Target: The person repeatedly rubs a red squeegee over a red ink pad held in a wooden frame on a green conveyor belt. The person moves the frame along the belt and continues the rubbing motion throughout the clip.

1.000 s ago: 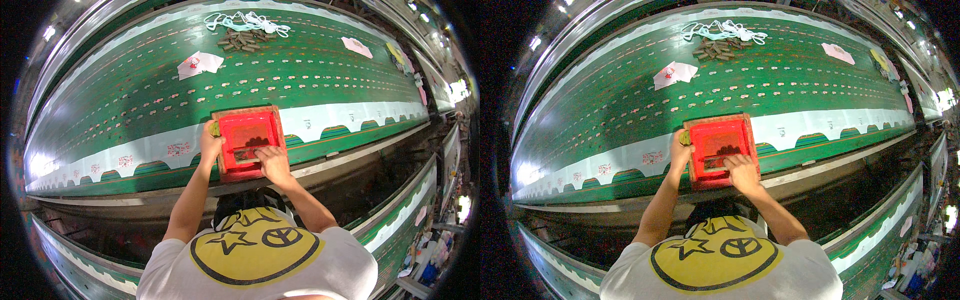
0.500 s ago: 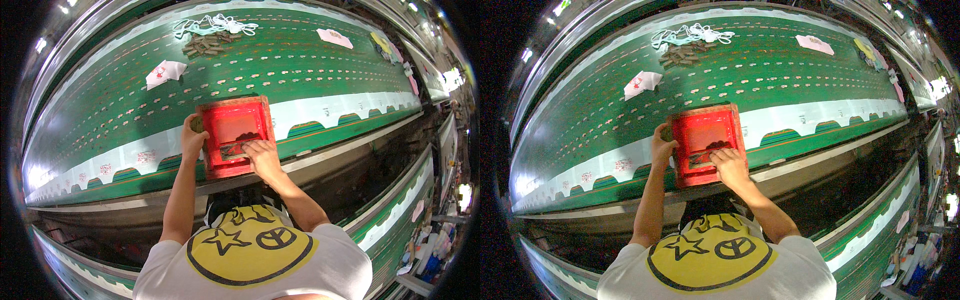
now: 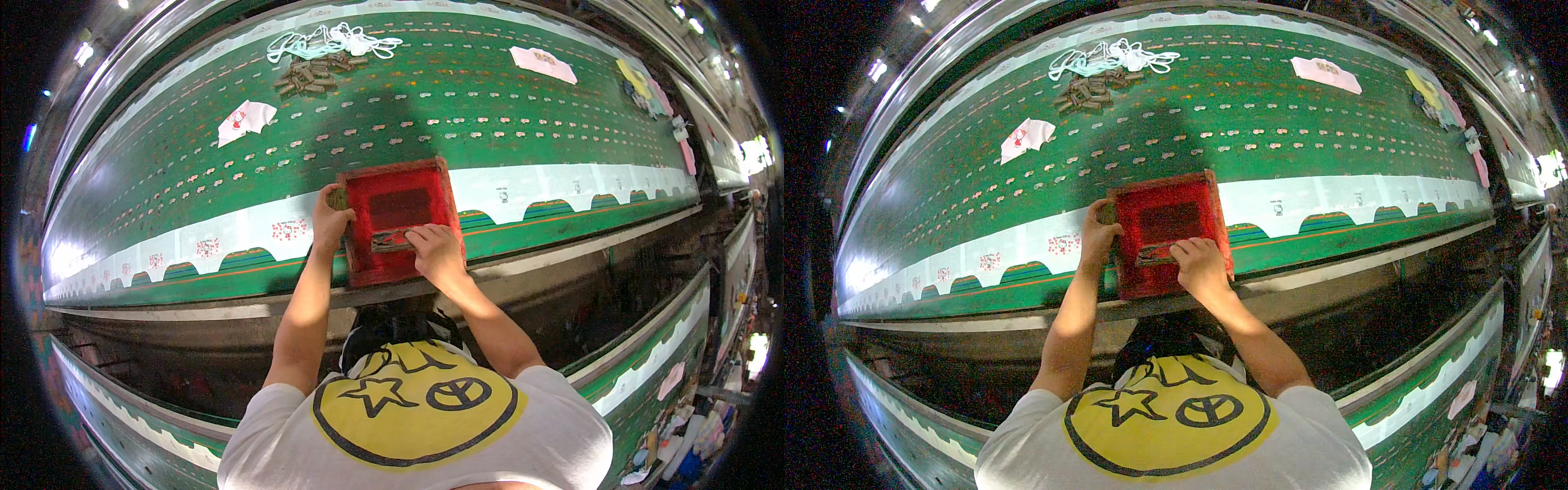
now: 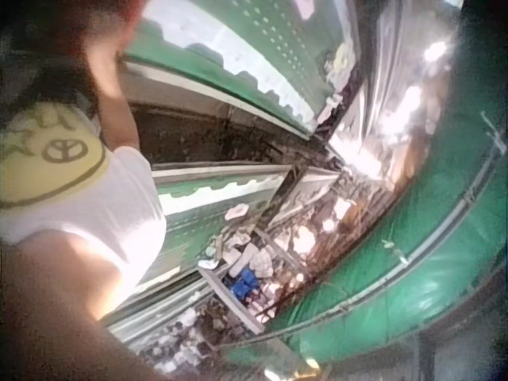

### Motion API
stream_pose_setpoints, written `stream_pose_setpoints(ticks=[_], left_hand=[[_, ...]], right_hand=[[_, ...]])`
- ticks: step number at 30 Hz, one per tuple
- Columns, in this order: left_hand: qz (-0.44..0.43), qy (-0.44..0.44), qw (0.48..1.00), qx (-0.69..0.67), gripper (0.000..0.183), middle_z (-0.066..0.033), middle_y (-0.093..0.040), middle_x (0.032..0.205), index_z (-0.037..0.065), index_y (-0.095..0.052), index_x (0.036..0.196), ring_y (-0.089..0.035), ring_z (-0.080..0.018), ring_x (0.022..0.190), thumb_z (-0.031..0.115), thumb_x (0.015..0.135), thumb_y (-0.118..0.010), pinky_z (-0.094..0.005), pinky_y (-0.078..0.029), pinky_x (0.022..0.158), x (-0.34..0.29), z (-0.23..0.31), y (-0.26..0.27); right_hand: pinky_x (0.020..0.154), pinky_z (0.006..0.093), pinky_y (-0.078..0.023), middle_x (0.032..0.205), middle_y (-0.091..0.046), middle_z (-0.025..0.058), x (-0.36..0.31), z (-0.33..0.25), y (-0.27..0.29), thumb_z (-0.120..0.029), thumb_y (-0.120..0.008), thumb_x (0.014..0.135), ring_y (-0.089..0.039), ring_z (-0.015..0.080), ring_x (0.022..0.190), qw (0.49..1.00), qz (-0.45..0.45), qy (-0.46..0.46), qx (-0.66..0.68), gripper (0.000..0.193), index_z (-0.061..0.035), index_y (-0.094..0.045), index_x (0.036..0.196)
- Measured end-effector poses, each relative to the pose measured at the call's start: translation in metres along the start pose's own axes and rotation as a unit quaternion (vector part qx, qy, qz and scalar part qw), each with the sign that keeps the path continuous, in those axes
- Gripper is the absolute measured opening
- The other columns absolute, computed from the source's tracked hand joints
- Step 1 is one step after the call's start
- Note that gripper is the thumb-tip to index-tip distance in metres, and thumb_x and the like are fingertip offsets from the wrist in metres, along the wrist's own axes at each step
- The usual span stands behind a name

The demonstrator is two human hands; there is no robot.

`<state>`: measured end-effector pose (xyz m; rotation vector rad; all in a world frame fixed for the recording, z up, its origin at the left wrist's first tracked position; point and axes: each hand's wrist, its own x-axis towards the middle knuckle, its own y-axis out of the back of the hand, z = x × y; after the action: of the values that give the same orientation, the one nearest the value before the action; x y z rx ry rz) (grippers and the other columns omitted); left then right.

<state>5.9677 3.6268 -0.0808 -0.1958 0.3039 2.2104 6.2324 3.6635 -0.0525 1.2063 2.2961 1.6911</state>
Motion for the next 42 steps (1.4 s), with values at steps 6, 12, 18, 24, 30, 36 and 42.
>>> stream_pose_setpoints(ticks=[6, 12, 18, 24, 30, 36, 42], left_hand=[[0.031, -0.046, 0.994, 0.095, 0.075, -0.0091, -0.067, 0.111, 0.008, -0.061, 0.131, -0.065, -0.0242, 0.098, -0.001, 0.057, -0.077, -0.0354, -0.054, 0.086, -0.003, 0.009, -0.009], [0.021, -0.044, 0.992, 0.112, 0.075, -0.0103, -0.069, 0.111, 0.007, -0.061, 0.131, -0.066, -0.0257, 0.100, 0.001, 0.058, -0.078, -0.0367, -0.054, 0.089, 0.007, -0.005, -0.010], [0.005, -0.008, 0.998, 0.068, 0.074, -0.0107, -0.070, 0.107, 0.008, -0.060, 0.130, -0.067, -0.0261, 0.100, 0.001, 0.059, -0.077, -0.0371, -0.054, 0.089, 0.008, -0.015, -0.006], [0.011, 0.007, 0.996, 0.086, 0.074, -0.0110, -0.070, 0.106, 0.012, -0.060, 0.131, -0.067, -0.0260, 0.099, 0.001, 0.060, -0.077, -0.0378, -0.054, 0.088, 0.001, -0.002, -0.012], [0.001, 0.010, 0.996, 0.091, 0.074, -0.0108, -0.070, 0.105, 0.012, -0.059, 0.132, -0.067, -0.0267, 0.097, -0.001, 0.061, -0.077, -0.0384, -0.054, 0.085, 0.000, 0.003, -0.010], [-0.020, 0.037, 0.995, 0.085, 0.077, -0.0116, -0.070, 0.108, 0.011, -0.058, 0.133, -0.067, -0.0270, 0.099, -0.002, 0.060, -0.078, -0.0386, -0.055, 0.084, 0.001, 0.009, -0.008], [-0.029, 0.043, 0.995, 0.083, 0.078, -0.0116, -0.070, 0.111, 0.011, -0.058, 0.133, -0.067, -0.0284, 0.101, -0.002, 0.060, -0.080, -0.0399, -0.055, 0.086, 0.015, -0.017, -0.004]], right_hand=[[0.092, 0.0455, -0.050, 0.110, -0.073, 0.0083, -0.003, 0.012, -0.003, -0.003, -0.066, 0.072, -0.066, 0.0299, 0.105, 1.000, -0.023, -0.013, 0.016, 0.033, -0.0068, -0.070, 0.104], [0.092, 0.0458, -0.052, 0.109, -0.073, 0.0095, -0.005, 0.006, 0.002, -0.001, -0.067, 0.072, -0.067, 0.0310, 0.104, 0.999, -0.027, -0.039, 0.013, 0.035, -0.0061, -0.071, 0.107], [0.091, 0.0452, -0.053, 0.108, -0.074, 0.0099, -0.005, -0.007, 0.009, 0.000, -0.067, 0.073, -0.068, 0.0316, 0.103, 0.999, -0.020, -0.038, 0.001, 0.033, -0.0053, -0.073, 0.105], [0.091, 0.0442, -0.054, 0.107, -0.075, 0.0099, -0.008, -0.010, 0.006, 0.002, -0.069, 0.073, -0.069, 0.0316, 0.102, 0.998, -0.014, -0.060, -0.006, 0.032, -0.0053, -0.075, 0.103], [0.095, 0.0441, -0.052, 0.110, -0.074, 0.0114, -0.013, -0.009, 0.002, 0.000, -0.069, 0.075, -0.067, 0.0305, 0.106, 0.997, -0.036, -0.060, -0.015, 0.033, -0.0040, -0.074, 0.107], [0.094, 0.0441, -0.052, 0.109, -0.073, 0.0112, -0.012, -0.006, 0.000, 0.000, -0.068, 0.074, -0.067, 0.0308, 0.105, 0.998, -0.030, -0.053, -0.021, 0.034, -0.0039, -0.074, 0.107], [0.094, 0.0442, -0.053, 0.107, -0.073, 0.0113, -0.008, -0.008, 0.001, 0.001, -0.068, 0.074, -0.067, 0.0311, 0.104, 0.998, -0.032, -0.053, -0.011, 0.034, -0.0031, -0.074, 0.107]])
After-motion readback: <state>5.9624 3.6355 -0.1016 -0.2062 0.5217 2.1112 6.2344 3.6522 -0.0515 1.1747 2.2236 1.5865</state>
